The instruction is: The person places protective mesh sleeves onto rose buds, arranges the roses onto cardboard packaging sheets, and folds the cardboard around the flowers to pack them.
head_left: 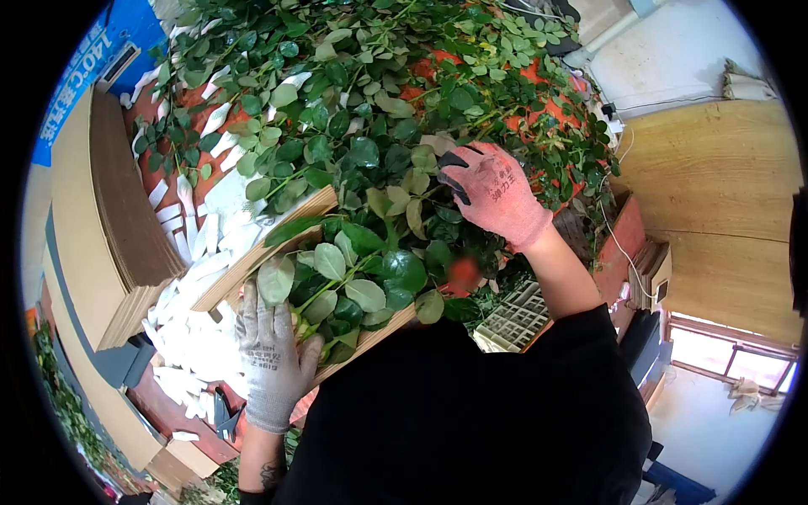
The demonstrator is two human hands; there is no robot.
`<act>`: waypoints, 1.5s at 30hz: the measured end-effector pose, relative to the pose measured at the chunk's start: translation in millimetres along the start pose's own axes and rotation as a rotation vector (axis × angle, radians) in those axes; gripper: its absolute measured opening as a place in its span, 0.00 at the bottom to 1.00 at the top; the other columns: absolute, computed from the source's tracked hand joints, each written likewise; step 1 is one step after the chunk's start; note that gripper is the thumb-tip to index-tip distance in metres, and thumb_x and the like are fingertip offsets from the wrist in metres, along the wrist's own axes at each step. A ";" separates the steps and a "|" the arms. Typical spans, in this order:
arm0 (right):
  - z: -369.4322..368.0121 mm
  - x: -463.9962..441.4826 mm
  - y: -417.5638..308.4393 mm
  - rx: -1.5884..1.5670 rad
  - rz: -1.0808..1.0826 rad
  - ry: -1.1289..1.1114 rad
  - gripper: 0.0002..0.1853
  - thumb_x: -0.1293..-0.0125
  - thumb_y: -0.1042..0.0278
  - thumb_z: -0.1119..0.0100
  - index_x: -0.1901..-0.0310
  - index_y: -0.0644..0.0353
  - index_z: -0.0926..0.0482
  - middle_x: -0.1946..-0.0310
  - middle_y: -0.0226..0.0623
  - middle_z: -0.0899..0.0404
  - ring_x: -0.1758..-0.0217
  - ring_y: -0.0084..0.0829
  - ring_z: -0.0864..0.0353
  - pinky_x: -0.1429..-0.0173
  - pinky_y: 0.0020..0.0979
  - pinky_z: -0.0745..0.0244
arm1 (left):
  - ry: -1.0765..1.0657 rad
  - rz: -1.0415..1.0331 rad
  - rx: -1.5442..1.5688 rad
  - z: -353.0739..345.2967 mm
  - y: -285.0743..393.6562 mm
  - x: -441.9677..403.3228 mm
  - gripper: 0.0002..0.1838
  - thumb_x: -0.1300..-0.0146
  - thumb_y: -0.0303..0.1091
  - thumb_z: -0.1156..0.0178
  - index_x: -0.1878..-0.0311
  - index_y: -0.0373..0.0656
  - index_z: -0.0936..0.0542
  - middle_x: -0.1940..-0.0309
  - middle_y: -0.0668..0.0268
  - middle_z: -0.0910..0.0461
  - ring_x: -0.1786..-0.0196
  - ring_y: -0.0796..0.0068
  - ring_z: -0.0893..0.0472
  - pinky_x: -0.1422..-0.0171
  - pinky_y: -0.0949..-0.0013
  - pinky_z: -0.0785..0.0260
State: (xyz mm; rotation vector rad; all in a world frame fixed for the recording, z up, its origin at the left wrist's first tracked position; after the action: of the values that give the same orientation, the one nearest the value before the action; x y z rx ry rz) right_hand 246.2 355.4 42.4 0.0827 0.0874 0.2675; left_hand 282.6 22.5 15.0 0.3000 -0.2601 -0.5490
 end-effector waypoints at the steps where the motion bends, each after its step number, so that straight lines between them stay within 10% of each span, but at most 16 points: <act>1: 4.7 -1.6 0.0 0.004 -0.004 0.001 0.18 0.47 0.61 0.39 0.53 0.51 0.20 0.46 0.35 0.26 0.40 0.38 0.30 0.33 0.38 0.38 | 0.002 -0.005 0.000 0.3 0.4 0.1 0.40 0.51 0.38 0.38 0.35 0.31 0.38 0.30 0.41 0.47 0.27 0.39 0.49 0.26 0.45 0.56; 19: -11.5 -46.0 13.4 0.142 0.032 0.195 0.15 0.46 0.58 0.40 0.55 0.45 0.20 0.44 0.35 0.26 0.36 0.39 0.34 0.29 0.39 0.43 | 0.065 -0.080 0.012 1.3 -0.9 -1.5 0.36 0.48 0.41 0.37 0.39 0.31 0.35 0.34 0.40 0.40 0.31 0.36 0.43 0.29 0.43 0.50; 32: 8.3 -33.6 12.3 0.044 0.035 0.199 0.19 0.50 0.68 0.36 0.53 0.52 0.19 0.41 0.36 0.29 0.34 0.42 0.37 0.30 0.39 0.40 | 0.276 -0.028 0.121 8.6 -3.3 17.9 0.22 0.48 0.36 0.36 0.48 0.43 0.22 0.45 0.63 0.24 0.39 0.62 0.29 0.38 0.55 0.38; 45: 19.0 -29.0 4.1 0.089 -0.023 0.233 0.23 0.47 0.69 0.37 0.46 0.50 0.22 0.38 0.38 0.31 0.32 0.41 0.39 0.28 0.38 0.43 | 0.265 -0.010 0.109 26.1 -7.6 20.8 0.24 0.49 0.35 0.36 0.47 0.42 0.22 0.46 0.59 0.24 0.43 0.55 0.26 0.39 0.55 0.36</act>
State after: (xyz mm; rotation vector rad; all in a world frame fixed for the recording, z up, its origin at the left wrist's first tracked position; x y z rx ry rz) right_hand 219.1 350.2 63.8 0.1384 0.3319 0.2493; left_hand 287.7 -0.5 39.8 0.4757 -0.0324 -0.4992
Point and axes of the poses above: each hand's wrist, its own x-axis away from the middle knuckle, its own z-axis out of the back of the hand, y = z × x, the point moved 4 cm from there along -x, towards the middle knuckle
